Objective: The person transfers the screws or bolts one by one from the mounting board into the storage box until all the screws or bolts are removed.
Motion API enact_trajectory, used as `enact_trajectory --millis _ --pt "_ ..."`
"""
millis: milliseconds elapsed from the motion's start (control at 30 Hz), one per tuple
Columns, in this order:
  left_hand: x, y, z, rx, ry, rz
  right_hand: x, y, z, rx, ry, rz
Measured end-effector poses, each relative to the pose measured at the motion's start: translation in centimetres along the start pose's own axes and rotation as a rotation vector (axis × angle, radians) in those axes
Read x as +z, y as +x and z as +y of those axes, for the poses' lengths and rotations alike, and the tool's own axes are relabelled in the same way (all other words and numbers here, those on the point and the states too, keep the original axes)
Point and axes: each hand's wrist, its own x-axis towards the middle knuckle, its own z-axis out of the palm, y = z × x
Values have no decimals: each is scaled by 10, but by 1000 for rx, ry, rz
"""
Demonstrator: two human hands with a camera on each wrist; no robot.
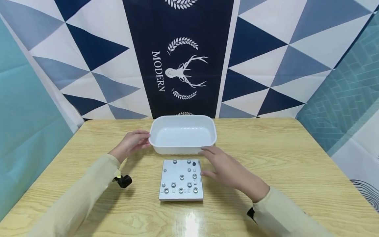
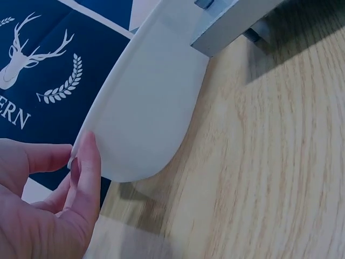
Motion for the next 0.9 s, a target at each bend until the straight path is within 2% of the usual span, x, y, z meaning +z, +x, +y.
enact_trajectory --millis 267,500,700,900 --pt "5 0 3 -14 37 -29 -3 3 -1 -101 7 -3" --pt "10 1 5 -26 90 8 -5 7 -5 -124 49 -51" --pt "10 2 2 -53 77 18 -5 10 -8 -154 52 -69" --pt "7 3 -1 -37 75 24 -3 16 -8 -194 61 -78"
